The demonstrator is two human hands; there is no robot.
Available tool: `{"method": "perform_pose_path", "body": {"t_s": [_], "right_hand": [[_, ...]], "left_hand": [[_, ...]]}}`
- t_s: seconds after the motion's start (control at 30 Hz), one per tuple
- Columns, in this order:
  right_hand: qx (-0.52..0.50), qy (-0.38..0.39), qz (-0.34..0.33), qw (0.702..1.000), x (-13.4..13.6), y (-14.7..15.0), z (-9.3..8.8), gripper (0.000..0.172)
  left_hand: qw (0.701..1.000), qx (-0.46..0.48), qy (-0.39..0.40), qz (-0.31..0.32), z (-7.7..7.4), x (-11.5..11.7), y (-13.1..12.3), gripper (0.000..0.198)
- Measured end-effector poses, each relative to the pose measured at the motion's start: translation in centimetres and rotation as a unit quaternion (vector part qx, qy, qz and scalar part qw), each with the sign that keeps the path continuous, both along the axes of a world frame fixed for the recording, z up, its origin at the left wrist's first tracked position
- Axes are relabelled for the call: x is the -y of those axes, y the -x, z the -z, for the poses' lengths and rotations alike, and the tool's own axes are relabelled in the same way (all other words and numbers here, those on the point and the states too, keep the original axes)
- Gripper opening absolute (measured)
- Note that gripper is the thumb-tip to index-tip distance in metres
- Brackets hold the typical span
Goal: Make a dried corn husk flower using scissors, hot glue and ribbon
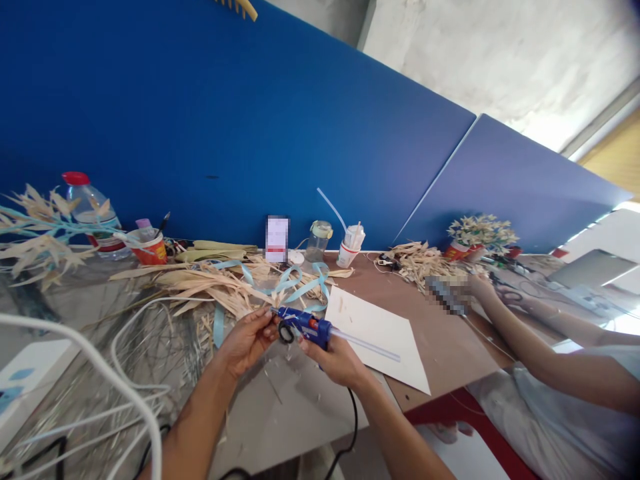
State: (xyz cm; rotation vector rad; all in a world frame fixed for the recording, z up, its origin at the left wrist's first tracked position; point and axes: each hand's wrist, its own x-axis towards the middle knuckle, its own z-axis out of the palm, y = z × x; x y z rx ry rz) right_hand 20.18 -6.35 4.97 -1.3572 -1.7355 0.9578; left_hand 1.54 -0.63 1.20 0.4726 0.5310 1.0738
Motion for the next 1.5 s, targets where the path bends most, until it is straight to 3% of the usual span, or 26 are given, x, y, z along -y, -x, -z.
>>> {"method": "perform_pose_path", "body": {"t_s": [0.63,1.2,1.5], "right_hand": [[0.111,-0.097,0.004,0.989,0.5,0.8,-0.9,0.017],[0.127,-0.096,0.008,0.987,0.8,1.0,-1.4,0.016],[0.119,-0.088,0.014,0.989,0.6,0.8,-0.7,0.021]], "left_hand": [[1.0,0.008,-0.005,-0.004,0.1,0.1,0.0,0.011],[1.0,0.017,0.009,-0.014,0.0,0.1,0.0,0.014],[1.0,0.015,0.018,-0.017,0.2,0.1,-0.1,0.015]]}}
